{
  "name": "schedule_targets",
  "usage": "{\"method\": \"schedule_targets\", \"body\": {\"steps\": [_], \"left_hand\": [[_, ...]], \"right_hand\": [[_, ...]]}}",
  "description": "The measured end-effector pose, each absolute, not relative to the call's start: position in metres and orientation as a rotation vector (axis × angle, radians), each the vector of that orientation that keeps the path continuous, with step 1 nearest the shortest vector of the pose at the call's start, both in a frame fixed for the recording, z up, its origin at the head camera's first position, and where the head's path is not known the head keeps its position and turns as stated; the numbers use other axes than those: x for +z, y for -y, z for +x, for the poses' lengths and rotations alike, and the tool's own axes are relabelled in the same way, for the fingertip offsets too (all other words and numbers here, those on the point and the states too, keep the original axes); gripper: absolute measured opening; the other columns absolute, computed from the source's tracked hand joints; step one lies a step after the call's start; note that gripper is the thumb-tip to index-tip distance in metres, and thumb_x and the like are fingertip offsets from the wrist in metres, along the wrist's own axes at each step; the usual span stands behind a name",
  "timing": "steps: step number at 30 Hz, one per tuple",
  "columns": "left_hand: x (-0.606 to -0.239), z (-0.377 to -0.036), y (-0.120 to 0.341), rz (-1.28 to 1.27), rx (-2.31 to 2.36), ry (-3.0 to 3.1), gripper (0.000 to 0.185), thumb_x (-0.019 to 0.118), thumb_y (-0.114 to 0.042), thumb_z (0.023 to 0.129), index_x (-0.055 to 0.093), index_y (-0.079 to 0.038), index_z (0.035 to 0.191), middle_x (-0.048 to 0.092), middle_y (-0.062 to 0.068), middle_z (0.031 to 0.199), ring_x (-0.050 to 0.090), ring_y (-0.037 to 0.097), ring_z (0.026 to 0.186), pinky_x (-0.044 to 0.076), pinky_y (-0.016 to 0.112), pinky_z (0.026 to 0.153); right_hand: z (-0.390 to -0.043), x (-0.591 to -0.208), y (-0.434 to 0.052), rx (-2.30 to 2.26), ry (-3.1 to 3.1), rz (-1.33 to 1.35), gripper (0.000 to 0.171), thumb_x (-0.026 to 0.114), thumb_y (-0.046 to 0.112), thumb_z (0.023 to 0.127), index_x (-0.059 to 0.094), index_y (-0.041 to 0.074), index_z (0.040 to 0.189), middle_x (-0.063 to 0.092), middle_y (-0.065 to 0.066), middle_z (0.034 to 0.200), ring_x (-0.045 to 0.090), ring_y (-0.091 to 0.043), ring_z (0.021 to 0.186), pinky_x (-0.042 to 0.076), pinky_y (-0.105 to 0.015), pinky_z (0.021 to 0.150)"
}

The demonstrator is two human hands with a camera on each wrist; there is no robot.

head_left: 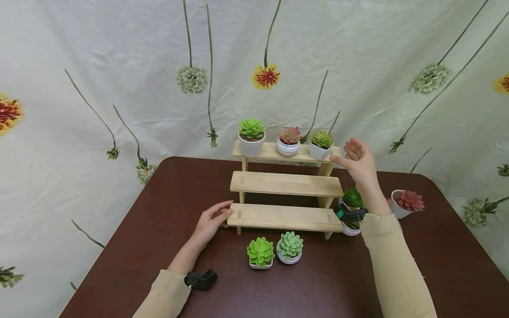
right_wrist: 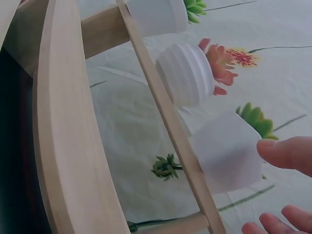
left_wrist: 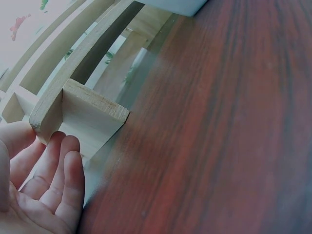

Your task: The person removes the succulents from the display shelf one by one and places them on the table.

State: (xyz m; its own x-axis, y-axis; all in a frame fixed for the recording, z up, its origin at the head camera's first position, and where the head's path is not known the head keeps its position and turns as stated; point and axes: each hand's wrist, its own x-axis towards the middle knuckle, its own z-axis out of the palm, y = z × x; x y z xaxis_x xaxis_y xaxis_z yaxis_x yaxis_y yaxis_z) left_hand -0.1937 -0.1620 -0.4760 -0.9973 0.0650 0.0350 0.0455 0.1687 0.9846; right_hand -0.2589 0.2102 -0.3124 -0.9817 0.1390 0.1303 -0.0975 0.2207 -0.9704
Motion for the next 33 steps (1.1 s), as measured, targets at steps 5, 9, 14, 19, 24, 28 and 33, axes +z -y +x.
{"method": "schedule_targets", "body": {"steps": [5,9,14,19,24,28,33], "left_hand": [[-0.471,-0.192,0.161,0.078,2.016,-2.349,0.041,0.060,-0.020,0.093,0.055,-0.003,0.131,0.063,0.011,0.101,0.056,0.015,0.077,0.052,0.032,0.069],[-0.457,-0.186,0.159,0.087,2.002,-2.348,0.040,0.058,-0.014,0.094,0.053,0.001,0.131,0.063,0.014,0.101,0.056,0.016,0.077,0.052,0.036,0.071],[-0.444,-0.178,0.156,0.096,1.977,-2.370,0.040,0.057,-0.012,0.095,0.052,0.003,0.131,0.063,0.015,0.101,0.056,0.015,0.078,0.052,0.039,0.073],[-0.443,-0.178,0.156,0.101,1.987,-2.366,0.040,0.057,-0.012,0.095,0.052,0.003,0.131,0.063,0.016,0.102,0.055,0.016,0.078,0.052,0.036,0.072],[-0.444,-0.179,0.156,0.105,1.990,-2.367,0.040,0.057,-0.012,0.095,0.052,0.003,0.131,0.063,0.017,0.103,0.056,0.016,0.078,0.052,0.034,0.071],[-0.444,-0.179,0.156,0.106,1.989,-2.364,0.040,0.057,-0.012,0.095,0.052,0.003,0.131,0.063,0.017,0.103,0.056,0.016,0.078,0.052,0.034,0.071],[-0.443,-0.179,0.156,0.104,1.994,-2.358,0.040,0.057,-0.012,0.095,0.052,0.004,0.131,0.063,0.016,0.103,0.055,0.016,0.077,0.052,0.034,0.071]], "right_hand": [[-0.264,-0.316,-0.199,1.874,2.295,0.010,0.084,0.070,0.005,0.083,0.017,0.001,0.148,0.028,-0.017,0.149,0.031,-0.026,0.135,0.027,-0.034,0.109],[-0.268,-0.320,-0.191,1.840,2.292,0.021,0.081,0.071,0.007,0.083,0.021,0.000,0.147,0.031,-0.016,0.147,0.034,-0.026,0.133,0.030,-0.033,0.107],[-0.273,-0.324,-0.184,1.798,2.281,-0.017,0.075,0.072,0.010,0.083,0.029,0.000,0.144,0.037,-0.016,0.143,0.039,-0.026,0.129,0.035,-0.032,0.104],[-0.274,-0.326,-0.181,1.802,2.248,-0.053,0.070,0.070,0.012,0.085,0.034,0.000,0.143,0.041,-0.016,0.141,0.043,-0.026,0.127,0.037,-0.032,0.102],[-0.272,-0.327,-0.182,1.783,2.235,-0.068,0.067,0.071,0.015,0.084,0.037,0.002,0.141,0.044,-0.016,0.138,0.045,-0.025,0.125,0.039,-0.033,0.101],[-0.269,-0.328,-0.183,1.798,2.205,-0.063,0.065,0.072,0.015,0.084,0.041,0.003,0.140,0.047,-0.015,0.136,0.047,-0.025,0.122,0.041,-0.033,0.099],[-0.263,-0.329,-0.188,1.819,2.182,-0.046,0.066,0.072,0.015,0.083,0.040,0.003,0.140,0.047,-0.014,0.135,0.047,-0.024,0.121,0.042,-0.031,0.098]]}}
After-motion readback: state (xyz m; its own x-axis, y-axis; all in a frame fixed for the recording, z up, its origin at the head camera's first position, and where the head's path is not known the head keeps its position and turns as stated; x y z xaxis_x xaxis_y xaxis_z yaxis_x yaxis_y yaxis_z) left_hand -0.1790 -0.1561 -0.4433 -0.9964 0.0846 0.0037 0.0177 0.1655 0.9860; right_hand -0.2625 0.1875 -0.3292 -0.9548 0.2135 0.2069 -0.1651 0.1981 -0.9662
